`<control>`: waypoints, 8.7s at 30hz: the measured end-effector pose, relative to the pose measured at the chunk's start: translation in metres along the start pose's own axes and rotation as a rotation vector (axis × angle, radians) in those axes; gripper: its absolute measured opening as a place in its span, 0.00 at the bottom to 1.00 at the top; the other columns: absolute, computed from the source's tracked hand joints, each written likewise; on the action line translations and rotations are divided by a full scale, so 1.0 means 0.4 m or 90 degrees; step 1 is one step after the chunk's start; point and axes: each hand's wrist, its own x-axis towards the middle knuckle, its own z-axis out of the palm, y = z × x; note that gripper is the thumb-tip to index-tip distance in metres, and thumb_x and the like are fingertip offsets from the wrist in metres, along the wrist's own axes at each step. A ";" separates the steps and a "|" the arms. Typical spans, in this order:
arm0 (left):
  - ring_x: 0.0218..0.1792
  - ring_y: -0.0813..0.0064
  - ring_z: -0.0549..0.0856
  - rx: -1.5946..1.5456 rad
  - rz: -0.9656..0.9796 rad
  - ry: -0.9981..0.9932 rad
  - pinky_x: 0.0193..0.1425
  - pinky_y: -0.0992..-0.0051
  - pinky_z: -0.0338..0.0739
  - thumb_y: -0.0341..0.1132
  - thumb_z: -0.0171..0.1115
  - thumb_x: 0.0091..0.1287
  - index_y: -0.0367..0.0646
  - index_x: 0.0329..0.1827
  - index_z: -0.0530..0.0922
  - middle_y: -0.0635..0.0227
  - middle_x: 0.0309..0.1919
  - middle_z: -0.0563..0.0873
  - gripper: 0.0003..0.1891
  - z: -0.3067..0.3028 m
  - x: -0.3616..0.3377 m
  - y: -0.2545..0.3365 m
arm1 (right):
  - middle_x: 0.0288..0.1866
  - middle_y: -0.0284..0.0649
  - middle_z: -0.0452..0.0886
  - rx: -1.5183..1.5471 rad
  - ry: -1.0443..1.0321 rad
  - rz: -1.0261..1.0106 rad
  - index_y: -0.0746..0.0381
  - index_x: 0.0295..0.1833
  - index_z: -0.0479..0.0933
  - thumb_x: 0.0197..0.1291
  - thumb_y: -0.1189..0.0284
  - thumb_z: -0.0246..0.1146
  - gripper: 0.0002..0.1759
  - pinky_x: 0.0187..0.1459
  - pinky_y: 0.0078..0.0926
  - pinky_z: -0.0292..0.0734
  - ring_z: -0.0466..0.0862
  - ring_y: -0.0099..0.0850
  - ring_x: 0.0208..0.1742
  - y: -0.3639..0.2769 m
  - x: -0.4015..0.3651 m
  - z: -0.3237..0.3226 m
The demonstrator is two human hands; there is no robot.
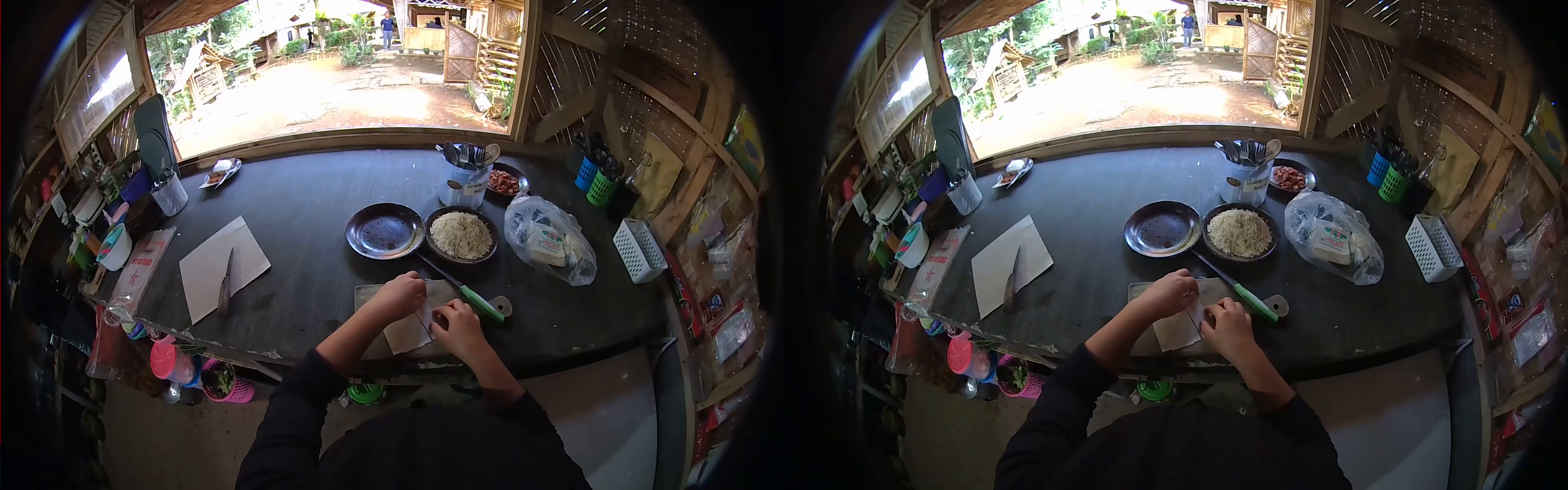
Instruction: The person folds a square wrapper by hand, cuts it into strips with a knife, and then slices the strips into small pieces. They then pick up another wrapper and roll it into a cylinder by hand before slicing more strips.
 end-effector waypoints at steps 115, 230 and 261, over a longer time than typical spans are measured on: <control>0.38 0.73 0.82 -0.257 -0.082 -0.158 0.45 0.72 0.78 0.27 0.63 0.60 0.39 0.55 0.77 0.64 0.38 0.85 0.18 -0.114 -0.041 -0.032 | 0.33 0.43 0.85 0.259 -0.146 0.086 0.64 0.57 0.76 0.52 0.70 0.70 0.26 0.39 0.27 0.77 0.84 0.28 0.34 -0.102 0.037 -0.015; 0.35 0.63 0.86 -0.238 0.047 0.078 0.42 0.70 0.80 0.29 0.67 0.59 0.38 0.39 0.85 0.59 0.34 0.86 0.07 -0.012 -0.130 -0.020 | 0.38 0.43 0.82 0.143 0.002 -0.216 0.63 0.41 0.83 0.52 0.73 0.68 0.10 0.47 0.34 0.77 0.82 0.41 0.45 0.044 0.052 -0.045; 0.38 0.52 0.84 -0.048 -0.040 0.251 0.44 0.61 0.80 0.27 0.59 0.61 0.41 0.49 0.82 0.52 0.36 0.86 0.14 0.038 -0.167 0.038 | 0.36 0.25 0.83 0.005 0.107 -0.291 0.51 0.41 0.86 0.54 0.71 0.67 0.09 0.45 0.32 0.66 0.79 0.25 0.42 0.045 0.053 0.016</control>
